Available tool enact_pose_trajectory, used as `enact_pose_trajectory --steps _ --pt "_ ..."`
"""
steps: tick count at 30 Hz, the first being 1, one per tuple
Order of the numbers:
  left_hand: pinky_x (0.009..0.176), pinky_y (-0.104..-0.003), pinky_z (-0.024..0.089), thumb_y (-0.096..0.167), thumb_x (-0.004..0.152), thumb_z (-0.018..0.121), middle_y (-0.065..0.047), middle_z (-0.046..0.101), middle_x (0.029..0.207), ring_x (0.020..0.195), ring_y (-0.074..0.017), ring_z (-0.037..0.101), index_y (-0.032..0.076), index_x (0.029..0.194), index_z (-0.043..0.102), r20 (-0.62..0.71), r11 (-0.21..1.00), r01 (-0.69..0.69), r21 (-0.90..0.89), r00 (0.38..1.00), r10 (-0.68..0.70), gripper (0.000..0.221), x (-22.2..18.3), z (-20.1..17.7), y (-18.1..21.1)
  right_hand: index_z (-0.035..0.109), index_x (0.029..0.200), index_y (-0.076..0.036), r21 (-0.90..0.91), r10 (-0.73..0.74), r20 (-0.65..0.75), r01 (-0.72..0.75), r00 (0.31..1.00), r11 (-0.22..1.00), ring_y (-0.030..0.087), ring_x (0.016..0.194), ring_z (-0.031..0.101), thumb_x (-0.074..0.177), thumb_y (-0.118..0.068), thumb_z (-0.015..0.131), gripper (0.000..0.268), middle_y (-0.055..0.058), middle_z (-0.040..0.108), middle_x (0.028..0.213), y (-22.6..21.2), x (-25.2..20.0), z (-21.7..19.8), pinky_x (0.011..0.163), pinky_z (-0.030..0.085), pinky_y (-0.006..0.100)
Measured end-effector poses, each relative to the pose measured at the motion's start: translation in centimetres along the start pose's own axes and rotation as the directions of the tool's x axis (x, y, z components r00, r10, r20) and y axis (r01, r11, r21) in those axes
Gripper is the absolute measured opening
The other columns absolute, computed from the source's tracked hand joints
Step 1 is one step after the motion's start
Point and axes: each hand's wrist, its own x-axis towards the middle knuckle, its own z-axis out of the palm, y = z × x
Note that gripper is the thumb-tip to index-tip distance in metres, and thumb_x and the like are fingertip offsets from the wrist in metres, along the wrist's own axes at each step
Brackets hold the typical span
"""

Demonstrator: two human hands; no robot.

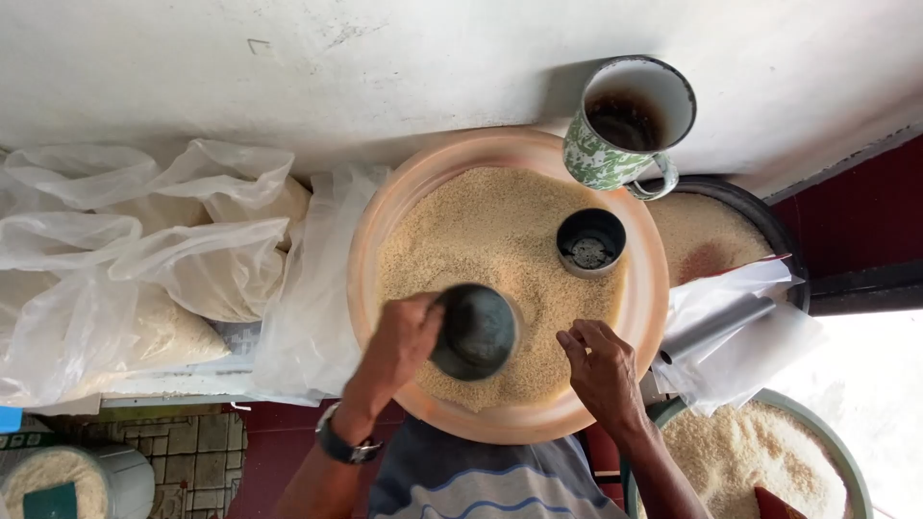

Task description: Measuring rice with a cup and pouring it into plastic bags for retail or storage.

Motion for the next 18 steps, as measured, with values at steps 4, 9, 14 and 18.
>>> enact_pose_trajectory --steps 4,9,14,18 --pt "0.036 -0.03 0.051 0.023 0.101 0.056 -0.015 0.062 0.049 0.037 -0.0192 0.058 0.0 0.085 0.076 -0.167 0.979 0.175 -0.104 0.967 -0.19 0.034 0.8 -3.1 1.9 0.075 0.098 -0.004 0.018 -0.012 -0.033 0.013 0.999 1.0 0.034 0.08 0.076 0.093 -0.019 0.076 0.015 0.012 0.072 0.084 0.3 -0.2 -0.1 0.06 0.059 0.039" --pt "0.034 -0.034 0.043 0.009 0.093 0.045 -0.013 0.054 0.043 0.031 -0.0154 0.052 -0.002 0.072 0.062 -0.397 0.993 0.053 -0.11 0.913 -0.093 0.029 8.2 -3.5 -1.2 0.076 0.092 -0.009 0.074 -0.051 -0.066 0.055 0.997 0.996 0.035 0.08 0.077 0.094 -0.019 0.075 0.01 0.01 0.075 0.085 -0.1 -0.4 0.2 0.058 0.06 0.038" --pt "0.043 -0.034 0.049 0.016 0.092 0.048 -0.015 0.058 0.045 0.037 -0.0213 0.061 0.001 0.074 0.067 -0.295 0.946 0.324 0.01 0.905 -0.307 0.031 15.0 -0.5 -6.8 0.077 0.09 -0.009 0.115 -0.068 -0.165 0.087 0.984 0.989 0.033 0.076 0.076 0.09 -0.01 0.078 0.001 0.01 0.076 0.085 -1.1 0.6 -1.6 0.059 0.06 0.035" --pt "0.051 -0.033 0.054 0.026 0.103 0.046 -0.022 0.062 0.054 0.047 -0.0255 0.068 -0.004 0.08 0.067 -0.25 0.946 0.324 -0.019 0.915 -0.318 0.044 13.3 0.4 -4.8 0.076 0.095 -0.009 0.004 -0.082 -0.313 0.088 0.946 0.996 0.03 0.077 0.072 0.096 -0.002 0.076 0.006 0.012 0.075 0.092 -0.7 4.5 -6.1 0.062 0.057 0.037"
